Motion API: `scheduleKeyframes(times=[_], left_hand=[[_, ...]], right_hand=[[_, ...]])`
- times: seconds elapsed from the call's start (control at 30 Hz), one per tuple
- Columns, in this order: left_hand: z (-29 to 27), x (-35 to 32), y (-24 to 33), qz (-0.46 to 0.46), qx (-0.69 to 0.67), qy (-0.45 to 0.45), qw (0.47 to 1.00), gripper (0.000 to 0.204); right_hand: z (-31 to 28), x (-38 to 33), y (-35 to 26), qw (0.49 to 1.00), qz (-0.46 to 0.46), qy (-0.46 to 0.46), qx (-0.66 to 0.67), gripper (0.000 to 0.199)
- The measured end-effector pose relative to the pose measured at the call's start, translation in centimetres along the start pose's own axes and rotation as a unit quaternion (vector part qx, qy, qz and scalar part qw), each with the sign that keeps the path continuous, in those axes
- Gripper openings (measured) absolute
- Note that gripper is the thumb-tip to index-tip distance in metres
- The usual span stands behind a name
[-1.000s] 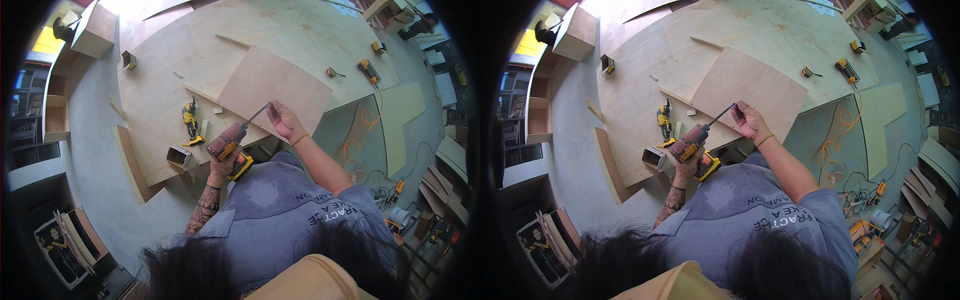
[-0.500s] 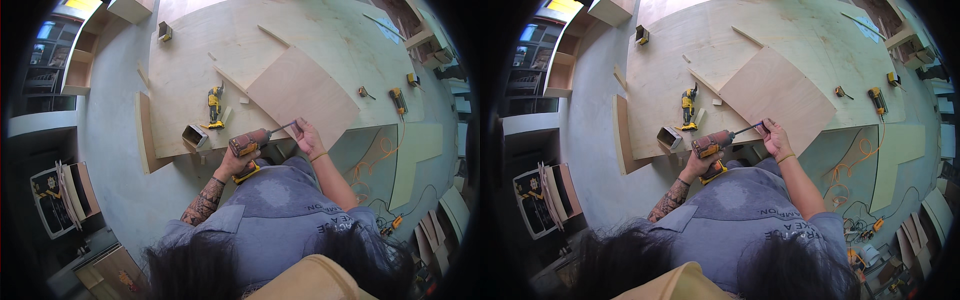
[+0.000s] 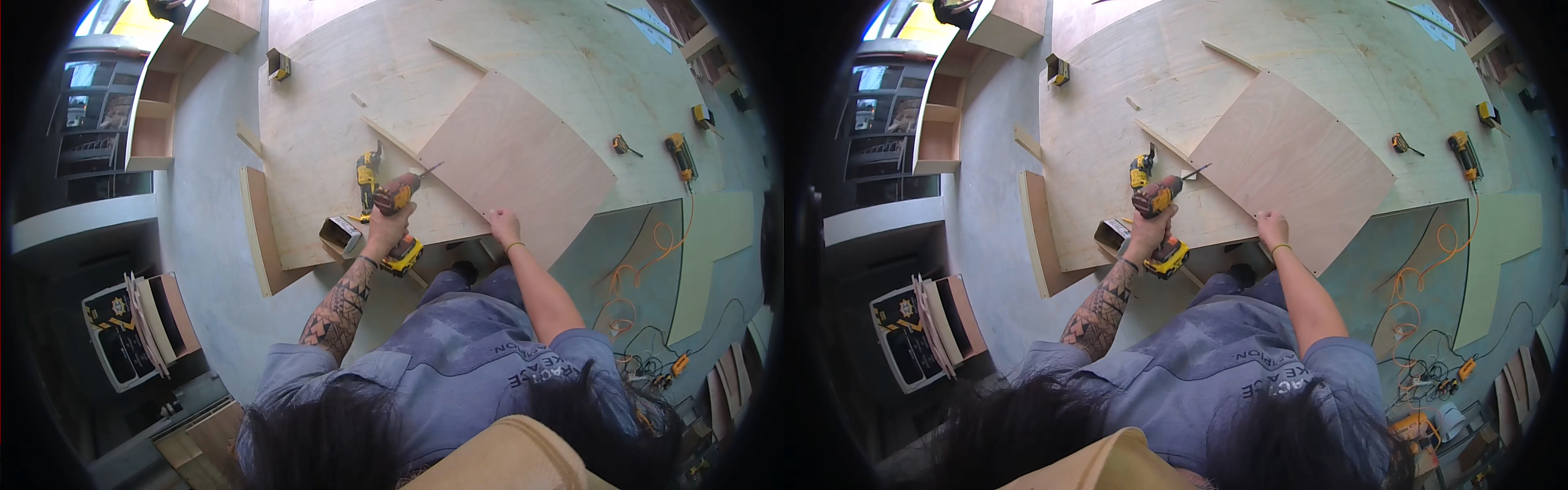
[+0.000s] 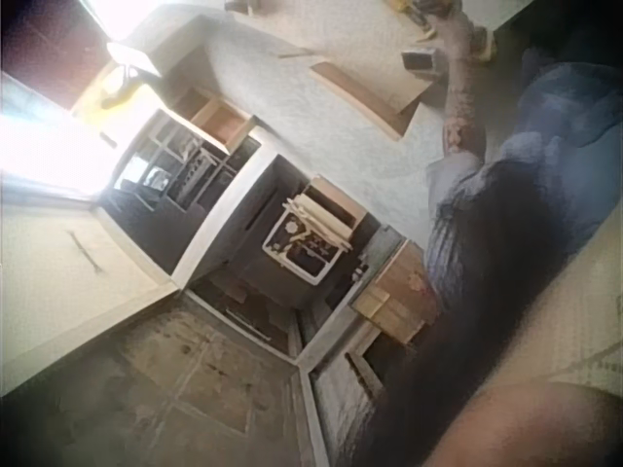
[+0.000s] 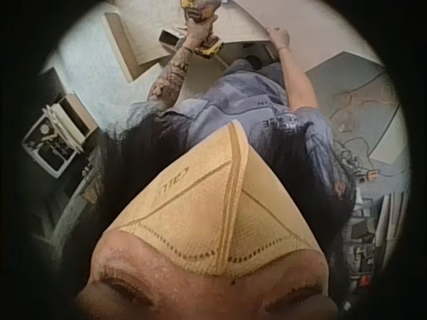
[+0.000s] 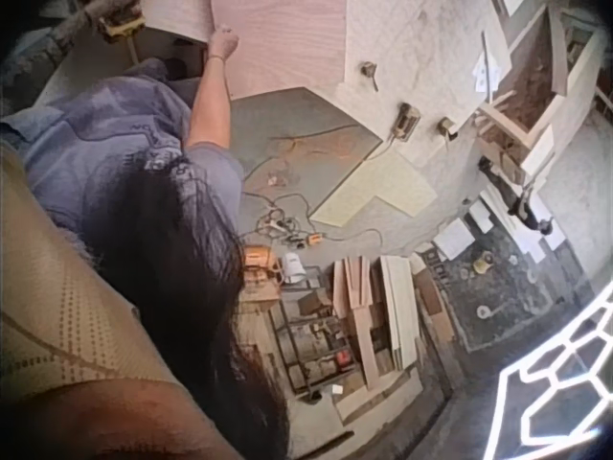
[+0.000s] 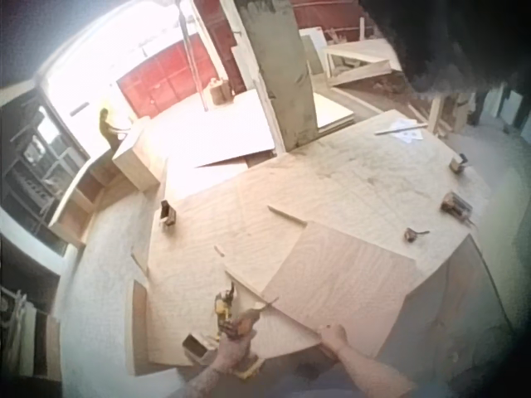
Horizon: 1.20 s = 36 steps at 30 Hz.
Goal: Driving screws into wooden panels using a power drill to assemble furniture components.
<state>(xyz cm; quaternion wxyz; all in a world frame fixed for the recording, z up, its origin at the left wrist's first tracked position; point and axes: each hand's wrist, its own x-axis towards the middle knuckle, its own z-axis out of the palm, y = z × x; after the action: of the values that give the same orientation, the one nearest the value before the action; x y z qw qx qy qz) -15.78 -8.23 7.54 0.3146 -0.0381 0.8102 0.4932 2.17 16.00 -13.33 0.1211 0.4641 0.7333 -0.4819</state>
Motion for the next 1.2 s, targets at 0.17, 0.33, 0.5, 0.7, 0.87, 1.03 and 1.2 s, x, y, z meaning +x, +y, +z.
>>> scheduleKeyframes(times=[0.17, 0.33, 0.5, 0.7, 0.87, 1.03, 1.2], left_hand=[[-2.7, 8.3, 0.9, -0.067, 0.136, 0.038, 0.988, 0.035], [-0.6, 12.7, 3.9, -0.057, 0.197, 0.016, 0.978, 0.035], [-0.4, 13.9, 5.2, -0.064, 0.264, 0.001, 0.962, 0.035], [-0.2, 14.0, 5.7, -0.078, 0.237, -0.012, 0.968, 0.035], [0.1, 14.0, 6.0, -0.078, 0.258, -0.014, 0.963, 0.034], [0.1, 15.6, 5.8, -0.086, 0.273, -0.036, 0.958, 0.035], [1.1, 16.7, 7.4, -0.097, 0.294, -0.068, 0.948, 0.032]], right_hand=[[-4.3, 0.9, -0.5, 0.983, 0.12, 0.035, -0.132, 0.1], [-3.2, 2.5, 3.6, 0.974, 0.154, 0.047, -0.158, 0.126], [-2.3, 2.7, 2.9, 0.975, 0.168, 0.052, -0.137, 0.133], [-2.3, 3.1, 2.5, 0.978, 0.185, 0.026, -0.097, 0.137], [-2.3, 2.9, 2.2, 0.977, 0.19, 0.025, -0.089, 0.135], [-1.7, 3.2, 3.2, 0.975, 0.183, 0.044, -0.115, 0.133], [-1.2, 3.6, 4.0, 0.977, 0.171, 0.063, -0.107, 0.134]])
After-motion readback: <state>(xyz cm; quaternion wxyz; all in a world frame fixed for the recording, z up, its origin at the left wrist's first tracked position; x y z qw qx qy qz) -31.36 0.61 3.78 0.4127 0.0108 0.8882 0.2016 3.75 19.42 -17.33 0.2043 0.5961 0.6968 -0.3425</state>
